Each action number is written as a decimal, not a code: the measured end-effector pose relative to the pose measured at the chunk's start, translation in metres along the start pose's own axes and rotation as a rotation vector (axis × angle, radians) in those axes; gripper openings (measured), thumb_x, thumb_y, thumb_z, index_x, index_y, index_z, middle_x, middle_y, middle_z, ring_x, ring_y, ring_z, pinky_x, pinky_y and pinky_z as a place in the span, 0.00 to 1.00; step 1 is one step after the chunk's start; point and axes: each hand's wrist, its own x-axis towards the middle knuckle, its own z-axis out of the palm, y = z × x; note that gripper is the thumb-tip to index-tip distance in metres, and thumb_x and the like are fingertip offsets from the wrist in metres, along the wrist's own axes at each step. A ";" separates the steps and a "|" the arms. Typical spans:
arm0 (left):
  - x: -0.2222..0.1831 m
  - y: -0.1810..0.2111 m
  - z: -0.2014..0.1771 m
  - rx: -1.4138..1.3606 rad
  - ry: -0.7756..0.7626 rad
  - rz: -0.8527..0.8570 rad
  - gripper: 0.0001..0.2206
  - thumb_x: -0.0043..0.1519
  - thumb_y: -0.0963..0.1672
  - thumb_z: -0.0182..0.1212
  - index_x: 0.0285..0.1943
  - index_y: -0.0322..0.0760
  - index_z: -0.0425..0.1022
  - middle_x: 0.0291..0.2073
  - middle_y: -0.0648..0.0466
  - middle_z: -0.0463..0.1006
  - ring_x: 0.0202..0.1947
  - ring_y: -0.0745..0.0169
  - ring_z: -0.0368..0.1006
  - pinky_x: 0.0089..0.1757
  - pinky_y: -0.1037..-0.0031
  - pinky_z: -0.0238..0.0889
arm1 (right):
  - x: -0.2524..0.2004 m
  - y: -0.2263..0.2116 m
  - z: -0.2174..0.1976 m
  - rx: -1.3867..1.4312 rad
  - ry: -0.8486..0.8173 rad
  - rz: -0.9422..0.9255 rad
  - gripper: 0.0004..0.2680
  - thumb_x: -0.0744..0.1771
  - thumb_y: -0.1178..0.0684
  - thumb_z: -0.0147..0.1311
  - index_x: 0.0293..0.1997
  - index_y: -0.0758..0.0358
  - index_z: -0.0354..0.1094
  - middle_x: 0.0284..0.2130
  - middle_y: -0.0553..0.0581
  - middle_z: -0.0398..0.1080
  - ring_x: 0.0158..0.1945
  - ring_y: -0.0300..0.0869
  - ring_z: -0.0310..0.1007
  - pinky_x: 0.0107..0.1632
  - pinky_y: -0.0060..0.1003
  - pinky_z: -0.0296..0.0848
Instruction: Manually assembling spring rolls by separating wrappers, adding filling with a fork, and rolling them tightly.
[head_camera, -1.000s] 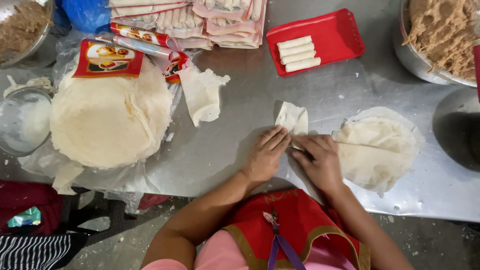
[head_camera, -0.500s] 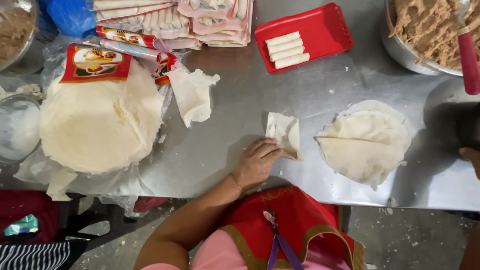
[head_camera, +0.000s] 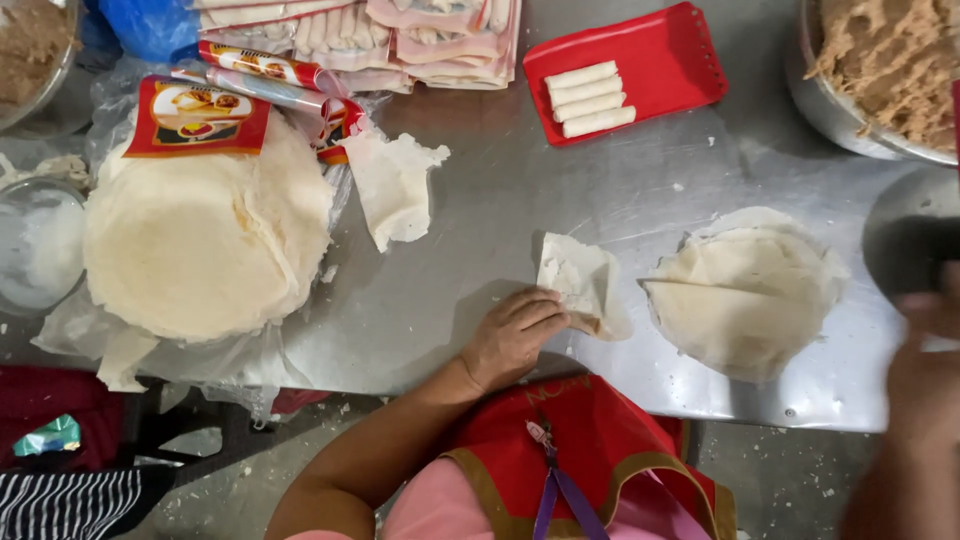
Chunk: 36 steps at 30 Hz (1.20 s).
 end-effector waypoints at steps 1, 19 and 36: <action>0.002 0.000 -0.001 -0.001 -0.001 -0.001 0.07 0.66 0.37 0.54 0.43 0.33 0.80 0.39 0.49 0.77 0.49 0.49 0.78 0.53 0.63 0.73 | -0.008 -0.018 0.031 0.000 -0.001 0.001 0.22 0.78 0.77 0.48 0.89 0.85 0.56 0.47 0.78 0.74 0.56 0.72 0.74 0.66 0.62 0.69; 0.013 0.010 -0.019 -0.041 -0.040 -0.037 0.10 0.68 0.39 0.51 0.39 0.40 0.78 0.34 0.53 0.76 0.43 0.51 0.77 0.48 0.64 0.72 | 0.042 -0.266 0.169 -0.007 -0.490 -0.617 0.20 0.72 0.33 0.37 0.68 0.46 0.66 0.67 0.45 0.66 0.79 0.49 0.47 0.69 0.53 0.48; 0.005 0.000 -0.008 -0.257 0.003 -0.198 0.07 0.64 0.38 0.59 0.47 0.42 0.79 0.34 0.57 0.76 0.42 0.54 0.77 0.49 0.63 0.68 | -0.038 -0.253 0.130 0.291 -0.140 -0.162 0.09 0.66 0.50 0.66 0.48 0.56 0.81 0.39 0.54 0.77 0.43 0.49 0.78 0.45 0.39 0.78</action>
